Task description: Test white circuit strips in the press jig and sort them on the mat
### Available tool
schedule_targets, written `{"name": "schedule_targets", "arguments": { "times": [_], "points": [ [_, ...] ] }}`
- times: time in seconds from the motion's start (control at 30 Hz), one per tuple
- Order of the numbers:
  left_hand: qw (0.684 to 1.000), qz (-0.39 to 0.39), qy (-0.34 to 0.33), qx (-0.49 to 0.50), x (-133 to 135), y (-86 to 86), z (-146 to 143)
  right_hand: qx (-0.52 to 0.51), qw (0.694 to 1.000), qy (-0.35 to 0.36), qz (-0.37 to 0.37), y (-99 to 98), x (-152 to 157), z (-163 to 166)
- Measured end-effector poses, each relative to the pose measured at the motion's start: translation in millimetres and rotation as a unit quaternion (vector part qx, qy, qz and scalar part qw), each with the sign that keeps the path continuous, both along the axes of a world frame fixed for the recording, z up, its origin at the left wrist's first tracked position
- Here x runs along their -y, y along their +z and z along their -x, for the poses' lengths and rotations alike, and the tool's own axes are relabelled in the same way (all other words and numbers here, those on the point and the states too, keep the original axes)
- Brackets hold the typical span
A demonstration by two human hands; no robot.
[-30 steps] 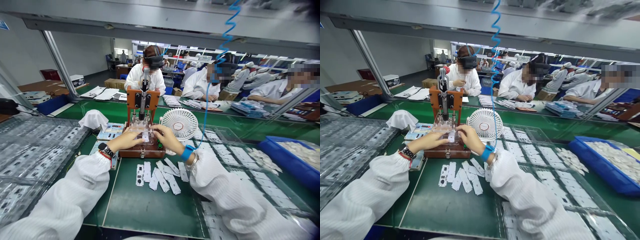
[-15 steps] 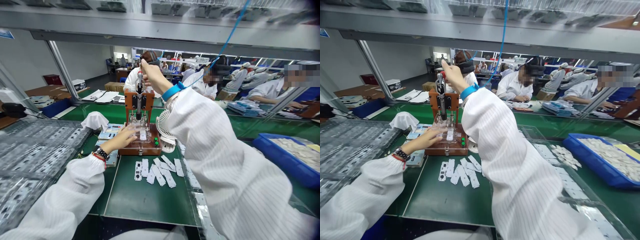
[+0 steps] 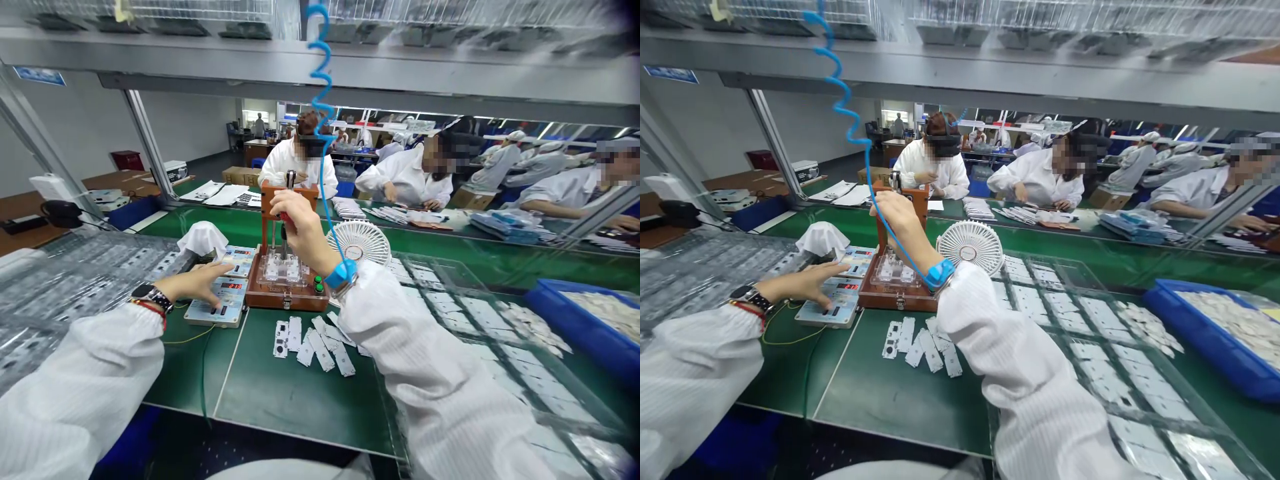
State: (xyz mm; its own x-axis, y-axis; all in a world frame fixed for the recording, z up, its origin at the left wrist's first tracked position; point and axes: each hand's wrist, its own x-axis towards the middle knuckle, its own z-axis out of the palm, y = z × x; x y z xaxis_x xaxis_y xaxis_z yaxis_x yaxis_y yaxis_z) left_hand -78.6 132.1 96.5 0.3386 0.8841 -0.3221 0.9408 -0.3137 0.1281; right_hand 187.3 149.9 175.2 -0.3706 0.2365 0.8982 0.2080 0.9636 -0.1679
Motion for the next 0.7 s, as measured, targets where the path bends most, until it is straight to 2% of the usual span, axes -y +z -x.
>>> {"name": "schedule_targets", "arguments": {
  "times": [0.13,0.27,0.37,0.47,0.57,0.7],
  "points": [
    [0.999,-0.012,-0.009,0.048,-2,-7.1,-2,0.019,1.000,0.003,-0.011,-7.9,-4,1],
    [0.997,-0.011,-0.019,0.071,-1,-13.4,-6,0.015,0.998,-0.047,0.035,-16.7,22,-13],
    [0.996,-0.024,-0.048,0.073,1,-14.1,-10,-0.012,0.995,-0.066,0.076,-43.8,45,-31],
    [0.992,-0.061,-0.088,0.068,4,-12.2,-8,0.008,0.986,-0.037,0.159,-77.8,63,-52],
    [0.988,-0.090,-0.097,0.079,5,-14.0,4,0.020,0.951,-0.005,0.309,-106.4,78,-69],
    [0.988,-0.091,-0.074,0.096,3,-22.8,26,0.002,0.857,0.052,0.513,-132.9,97,-74]
  ]
}}
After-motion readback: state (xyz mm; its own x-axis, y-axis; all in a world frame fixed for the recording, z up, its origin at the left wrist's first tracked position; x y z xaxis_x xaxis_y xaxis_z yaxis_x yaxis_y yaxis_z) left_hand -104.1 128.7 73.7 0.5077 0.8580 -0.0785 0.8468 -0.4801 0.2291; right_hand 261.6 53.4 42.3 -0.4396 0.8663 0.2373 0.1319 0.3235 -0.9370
